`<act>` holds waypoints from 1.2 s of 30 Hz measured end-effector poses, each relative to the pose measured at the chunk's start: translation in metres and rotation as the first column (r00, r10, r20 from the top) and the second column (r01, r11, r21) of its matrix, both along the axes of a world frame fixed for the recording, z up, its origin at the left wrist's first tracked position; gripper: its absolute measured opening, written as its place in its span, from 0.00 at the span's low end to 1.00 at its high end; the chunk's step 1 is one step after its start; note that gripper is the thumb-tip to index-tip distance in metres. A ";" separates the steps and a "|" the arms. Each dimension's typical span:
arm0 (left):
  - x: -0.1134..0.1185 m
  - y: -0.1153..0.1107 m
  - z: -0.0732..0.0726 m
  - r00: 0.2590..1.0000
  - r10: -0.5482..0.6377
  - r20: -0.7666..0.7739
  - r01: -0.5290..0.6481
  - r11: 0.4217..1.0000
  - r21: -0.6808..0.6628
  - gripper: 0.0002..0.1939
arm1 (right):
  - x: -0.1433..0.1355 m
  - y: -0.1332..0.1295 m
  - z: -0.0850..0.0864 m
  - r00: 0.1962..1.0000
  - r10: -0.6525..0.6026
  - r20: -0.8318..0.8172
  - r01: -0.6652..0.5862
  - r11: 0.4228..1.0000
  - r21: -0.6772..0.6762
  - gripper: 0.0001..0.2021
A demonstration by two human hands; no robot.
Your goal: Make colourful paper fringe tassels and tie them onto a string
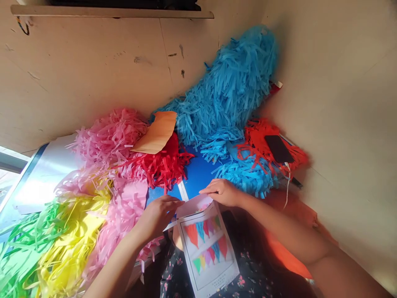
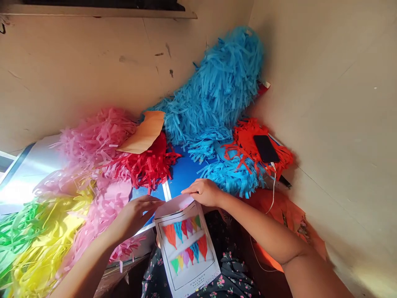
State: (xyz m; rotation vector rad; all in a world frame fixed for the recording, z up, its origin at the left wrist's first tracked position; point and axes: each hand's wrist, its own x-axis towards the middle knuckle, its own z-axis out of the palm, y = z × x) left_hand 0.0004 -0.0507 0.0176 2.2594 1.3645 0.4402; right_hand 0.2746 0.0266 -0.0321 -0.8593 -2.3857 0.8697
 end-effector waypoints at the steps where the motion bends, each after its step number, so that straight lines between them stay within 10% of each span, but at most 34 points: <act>1: 0.000 0.001 0.001 1.000 -0.005 0.005 0.005 1.000 -0.012 0.20 | 0.001 0.000 0.001 1.000 0.020 0.007 -0.021 0.999 0.025 0.19; 17: 0.037 0.010 0.010 0.955 0.292 0.051 -0.243 0.869 -0.431 0.24 | 0.009 -0.015 0.013 0.993 0.082 -0.087 -0.074 0.994 0.086 0.17; 29: 0.054 -0.033 0.050 0.958 0.265 0.106 -0.169 0.827 -0.537 0.23 | 0.019 -0.067 0.076 0.988 -0.148 -0.044 0.106 0.860 -0.498 0.11; 32: 0.051 -0.049 0.050 0.867 0.431 0.249 -0.259 0.819 -0.512 0.21 | 0.020 -0.076 0.074 0.966 -0.236 -0.104 0.159 0.863 -0.480 0.10; 36: 0.049 -0.094 0.024 0.484 0.567 0.667 -0.420 0.819 -0.391 0.15 | 0.023 -0.092 0.064 0.912 -0.364 -0.190 0.217 0.820 -0.530 0.13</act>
